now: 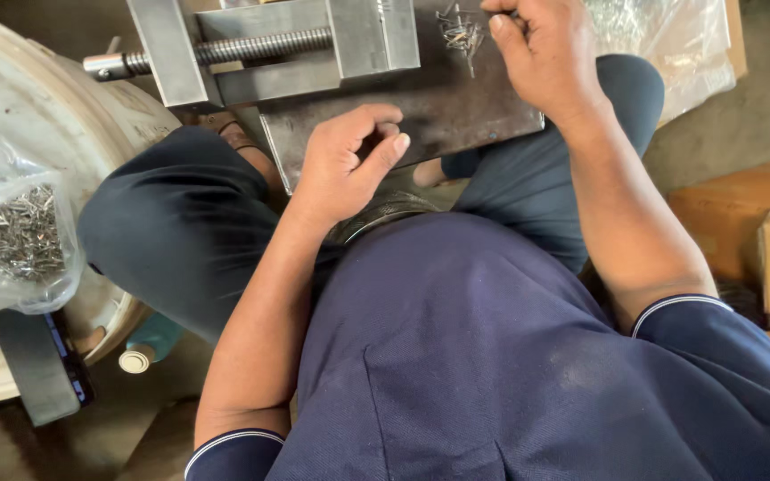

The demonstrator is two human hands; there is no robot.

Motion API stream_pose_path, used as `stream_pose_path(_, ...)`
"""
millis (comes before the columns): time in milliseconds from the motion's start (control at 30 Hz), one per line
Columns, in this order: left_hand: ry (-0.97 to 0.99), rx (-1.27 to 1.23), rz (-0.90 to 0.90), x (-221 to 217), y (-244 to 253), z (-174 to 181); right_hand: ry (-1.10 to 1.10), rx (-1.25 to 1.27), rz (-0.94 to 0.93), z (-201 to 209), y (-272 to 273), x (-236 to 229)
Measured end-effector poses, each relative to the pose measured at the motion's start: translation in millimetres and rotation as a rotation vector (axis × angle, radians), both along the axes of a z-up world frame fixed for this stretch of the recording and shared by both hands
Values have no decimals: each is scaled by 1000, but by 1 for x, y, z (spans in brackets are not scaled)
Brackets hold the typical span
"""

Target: The person sits cross-legged on the floor and assembles small metal parts by hand. They pick up individual pieces from a pile and fit them into a metal jig or fixture, occasionally adjusting the fixture's screw mechanism.

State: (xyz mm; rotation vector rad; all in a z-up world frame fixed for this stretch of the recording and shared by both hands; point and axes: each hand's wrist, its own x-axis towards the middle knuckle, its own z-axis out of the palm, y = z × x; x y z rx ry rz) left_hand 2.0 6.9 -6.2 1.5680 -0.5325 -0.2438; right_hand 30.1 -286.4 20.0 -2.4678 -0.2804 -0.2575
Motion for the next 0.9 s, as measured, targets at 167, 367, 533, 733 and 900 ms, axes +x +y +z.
stream_pose_path(167, 7, 34, -1, -1, -2, 4, -210, -141, 140, 1, 3, -13)
stream_pose_path(367, -27, 111, 45, -3, -5, 2, -38, -46, 110, -5, 10, -43)
stream_pose_path(533, -103, 218, 92, -5, -18, 3, 96, 334, 21, -17, -13, -46)
stream_pose_path(733, -32, 276, 230, -9, -42, 2, 5, 199, 170, -17, -25, -41)
stream_pose_path(900, -2, 326, 331, -16, -60, 5, 1, 148, 227, -12, -23, -32)
